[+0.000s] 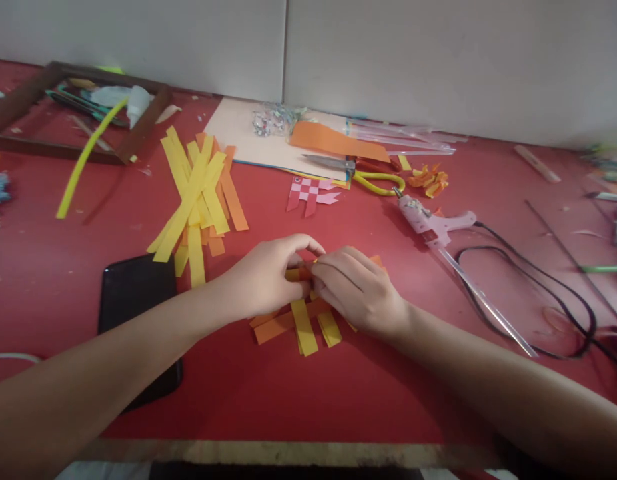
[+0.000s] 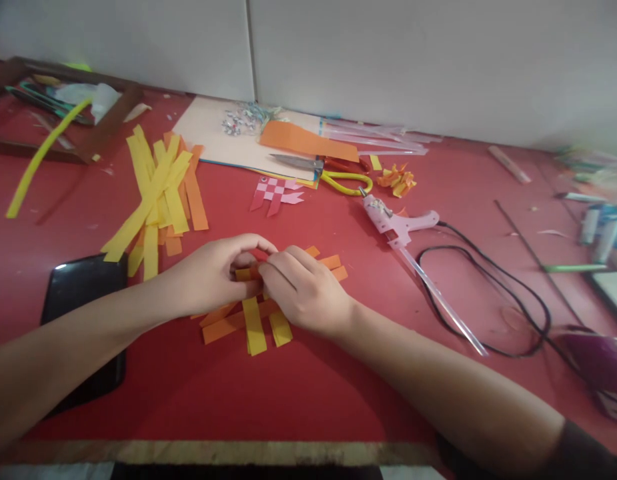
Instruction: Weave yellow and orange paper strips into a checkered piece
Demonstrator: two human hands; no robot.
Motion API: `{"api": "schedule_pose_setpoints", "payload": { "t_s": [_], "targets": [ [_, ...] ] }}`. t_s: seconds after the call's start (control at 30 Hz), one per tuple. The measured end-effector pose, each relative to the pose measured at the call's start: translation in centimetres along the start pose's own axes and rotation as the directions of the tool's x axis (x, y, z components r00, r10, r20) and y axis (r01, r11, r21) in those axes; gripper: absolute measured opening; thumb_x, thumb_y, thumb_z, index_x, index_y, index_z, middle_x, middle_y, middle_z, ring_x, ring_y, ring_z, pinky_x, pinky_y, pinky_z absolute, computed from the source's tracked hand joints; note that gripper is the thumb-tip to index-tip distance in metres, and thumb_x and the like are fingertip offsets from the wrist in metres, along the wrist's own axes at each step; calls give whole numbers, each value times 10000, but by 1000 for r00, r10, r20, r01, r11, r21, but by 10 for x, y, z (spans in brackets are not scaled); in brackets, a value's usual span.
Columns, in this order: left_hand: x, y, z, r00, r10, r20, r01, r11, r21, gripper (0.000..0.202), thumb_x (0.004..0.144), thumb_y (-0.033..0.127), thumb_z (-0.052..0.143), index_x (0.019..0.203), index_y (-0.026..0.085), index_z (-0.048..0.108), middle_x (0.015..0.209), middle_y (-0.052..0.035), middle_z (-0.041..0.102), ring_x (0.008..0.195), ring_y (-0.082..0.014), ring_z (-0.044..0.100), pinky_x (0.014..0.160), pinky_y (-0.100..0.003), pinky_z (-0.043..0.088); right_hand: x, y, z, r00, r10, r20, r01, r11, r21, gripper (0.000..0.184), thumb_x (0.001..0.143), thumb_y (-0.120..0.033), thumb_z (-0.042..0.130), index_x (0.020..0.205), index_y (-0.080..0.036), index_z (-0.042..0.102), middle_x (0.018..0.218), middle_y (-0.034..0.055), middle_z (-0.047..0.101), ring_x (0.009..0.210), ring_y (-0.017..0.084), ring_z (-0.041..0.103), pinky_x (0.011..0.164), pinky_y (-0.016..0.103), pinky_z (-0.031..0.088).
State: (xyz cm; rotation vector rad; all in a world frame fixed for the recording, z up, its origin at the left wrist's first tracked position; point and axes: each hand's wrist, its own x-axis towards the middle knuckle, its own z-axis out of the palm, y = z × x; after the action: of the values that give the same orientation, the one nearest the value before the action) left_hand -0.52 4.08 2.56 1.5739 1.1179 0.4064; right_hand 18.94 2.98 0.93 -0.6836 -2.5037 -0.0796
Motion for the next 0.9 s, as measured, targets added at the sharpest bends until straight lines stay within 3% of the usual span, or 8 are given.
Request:
{"api": "schedule_pose_setpoints", "payload": {
  "t_s": [0.53, 0.7, 0.8, 0.9],
  "targets": [
    [0, -1, 0, 999, 29, 21, -29, 1000, -5, 360, 754, 183, 607, 1098, 273, 544, 622, 77, 511, 548, -106, 457, 514, -209, 348, 0, 1, 2, 1000, 1, -19, -1, 1000, -2, 148, 909, -54, 493, 881, -110, 628, 813, 91, 640, 725, 174, 531, 632, 310, 490],
    [-2, 1, -1, 1000, -20, 23, 20, 1000, -21, 385, 752, 201, 624, 1120, 265, 533, 710, 49, 626, 612, -130, 562, 538, -213, 374, 3, 6, 4, 990, 48, -132, -32, 992, 121, 104, 876, -66, 558, 919, -143, 613, 835, 70, 663, 722, 161, 564, 683, 313, 522],
    [-4, 3, -2, 999, -42, 10, 42, 999, -27, 396, 740, 191, 628, 1116, 269, 528, 826, 27, 690, 679, -145, 611, 565, -217, 408, 3, 8, 3, 988, 97, -121, -75, 982, 174, 122, 866, -88, 581, 963, -156, 609, 886, 74, 678, 770, 169, 590, 724, 337, 535],
    [-4, 5, -2, 999, -52, 6, 52, 999, -10, 401, 745, 188, 624, 1125, 272, 525, 793, 35, 690, 661, -145, 609, 567, -223, 415, 4, 9, 0, 991, 34, -128, -14, 988, 155, 106, 878, -84, 565, 939, -161, 604, 859, 67, 670, 762, 164, 588, 719, 338, 536]
  ]
}}
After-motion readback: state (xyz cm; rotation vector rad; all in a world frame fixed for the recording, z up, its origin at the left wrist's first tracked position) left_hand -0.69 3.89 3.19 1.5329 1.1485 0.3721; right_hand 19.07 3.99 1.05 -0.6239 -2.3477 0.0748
